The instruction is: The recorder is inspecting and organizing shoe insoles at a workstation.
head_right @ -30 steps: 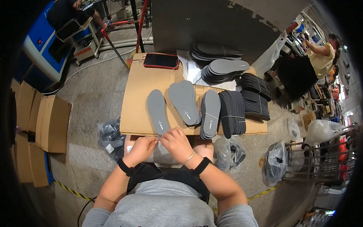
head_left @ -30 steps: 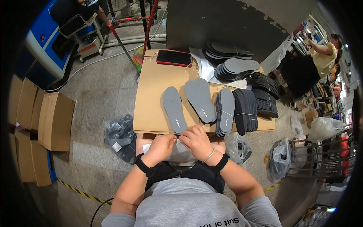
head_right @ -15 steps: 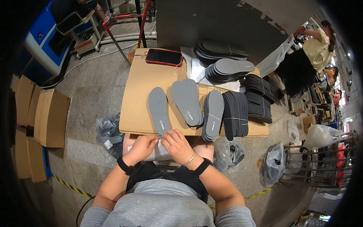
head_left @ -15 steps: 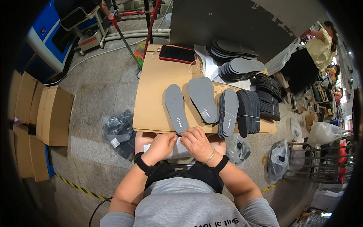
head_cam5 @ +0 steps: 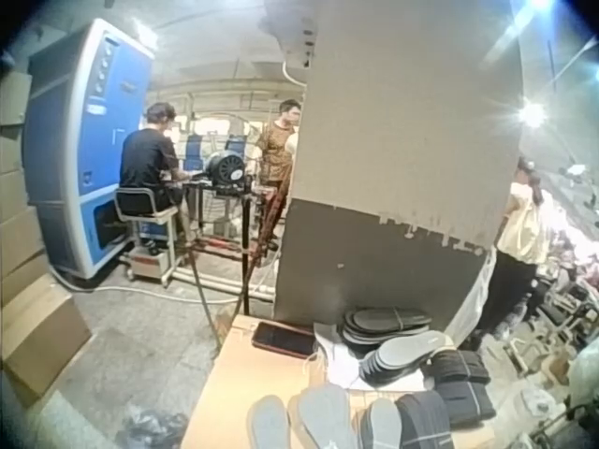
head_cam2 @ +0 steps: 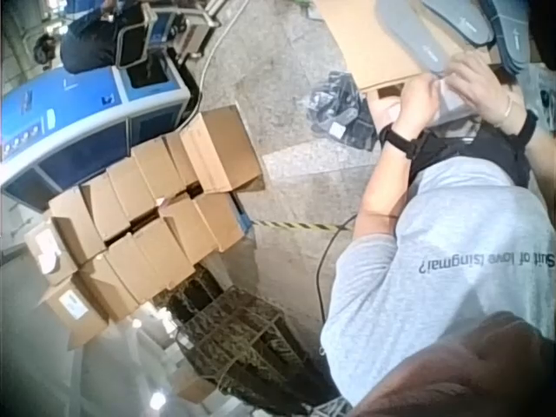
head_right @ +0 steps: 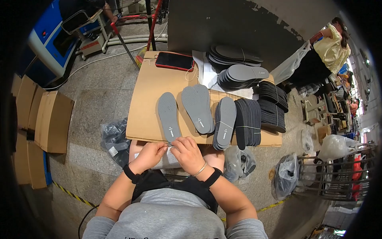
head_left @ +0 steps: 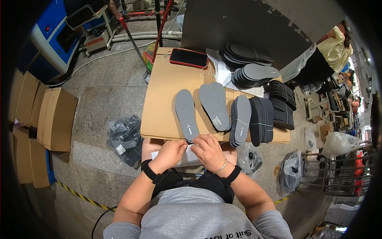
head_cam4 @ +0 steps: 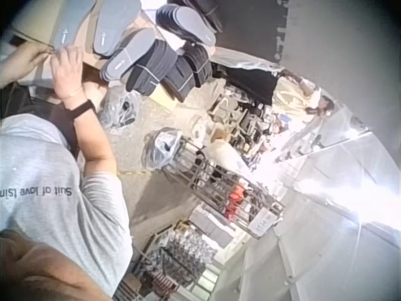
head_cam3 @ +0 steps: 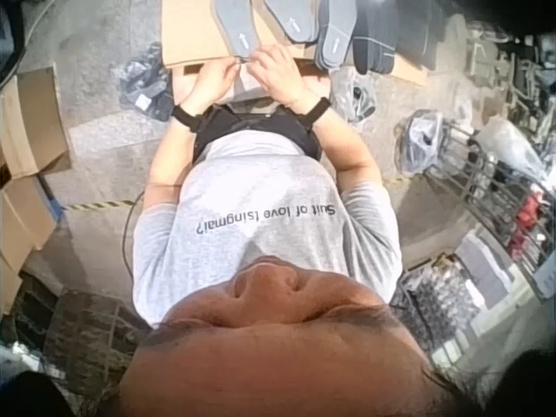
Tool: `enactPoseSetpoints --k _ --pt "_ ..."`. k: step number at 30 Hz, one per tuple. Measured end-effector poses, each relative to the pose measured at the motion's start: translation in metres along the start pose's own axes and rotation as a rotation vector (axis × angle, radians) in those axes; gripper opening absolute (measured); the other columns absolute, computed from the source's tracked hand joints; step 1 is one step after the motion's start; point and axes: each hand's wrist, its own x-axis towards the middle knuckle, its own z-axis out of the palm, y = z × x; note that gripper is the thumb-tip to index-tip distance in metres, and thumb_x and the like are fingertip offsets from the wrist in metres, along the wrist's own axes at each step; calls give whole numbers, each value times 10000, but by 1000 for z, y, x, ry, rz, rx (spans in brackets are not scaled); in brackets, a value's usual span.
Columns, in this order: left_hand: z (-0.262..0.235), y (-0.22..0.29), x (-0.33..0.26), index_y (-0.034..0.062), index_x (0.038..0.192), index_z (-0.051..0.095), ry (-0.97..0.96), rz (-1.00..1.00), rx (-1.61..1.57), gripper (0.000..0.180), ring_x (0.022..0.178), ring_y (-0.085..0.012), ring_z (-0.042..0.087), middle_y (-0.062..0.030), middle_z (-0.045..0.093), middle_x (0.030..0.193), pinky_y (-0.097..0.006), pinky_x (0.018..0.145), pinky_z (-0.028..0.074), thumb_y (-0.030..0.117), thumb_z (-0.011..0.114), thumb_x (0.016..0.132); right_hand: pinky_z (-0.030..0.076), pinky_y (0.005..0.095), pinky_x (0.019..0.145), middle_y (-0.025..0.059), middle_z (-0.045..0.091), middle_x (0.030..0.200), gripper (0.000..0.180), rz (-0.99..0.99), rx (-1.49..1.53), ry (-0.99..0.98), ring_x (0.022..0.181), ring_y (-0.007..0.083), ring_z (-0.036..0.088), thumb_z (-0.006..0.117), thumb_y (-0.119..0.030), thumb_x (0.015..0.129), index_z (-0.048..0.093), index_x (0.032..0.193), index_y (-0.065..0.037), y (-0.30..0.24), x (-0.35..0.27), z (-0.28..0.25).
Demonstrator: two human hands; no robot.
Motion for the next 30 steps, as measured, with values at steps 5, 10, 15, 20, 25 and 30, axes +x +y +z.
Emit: enactPoseSetpoints --k 5,10,15,20,25,30 --pt "3 0 -1 -20 853 593 36 7 90 140 734 -374 594 -211 605 766 -420 651 455 98 519 844 386 391 901 95 557 1036 108 157 253 -17 1043 287 487 613 -89 752 576 844 -45 -4 6 -8" --pt "13 15 -9 -3 850 595 -22 28 261 112 919 -384 560 -220 571 1051 -424 775 458 62 515 806 442 341 801 112 594 897 64 534 622 -28 887 259 558 564 -71 814 570 852 -21 23 29 -10" --pt "25 19 -19 -24 850 584 49 203 370 114 1109 -386 454 -252 425 1268 -422 938 392 48 526 782 431 214 649 7 557 797 142 906 948 -281 709 64 493 564 -130 886 556 915 9 47 32 16" --pt "29 12 -28 -37 845 571 25 201 454 130 1147 -394 428 -258 426 1276 -442 950 383 39 527 750 439 237 646 33 570 794 166 863 892 -313 696 98 520 581 -166 873 574 885 0 46 42 15" --pt "35 7 -27 -41 844 569 58 209 493 138 1164 -390 419 -252 434 1273 -459 970 359 33 518 739 454 386 747 161 616 773 129 461 593 -301 801 332 563 619 -145 744 634 728 -18 55 75 15" --pt "34 6 -27 -42 854 571 59 208 500 156 1162 -387 423 -247 447 1264 -462 967 355 38 514 733 427 389 816 156 623 780 132 428 519 -492 848 322 561 624 -168 725 657 716 -41 61 87 32"
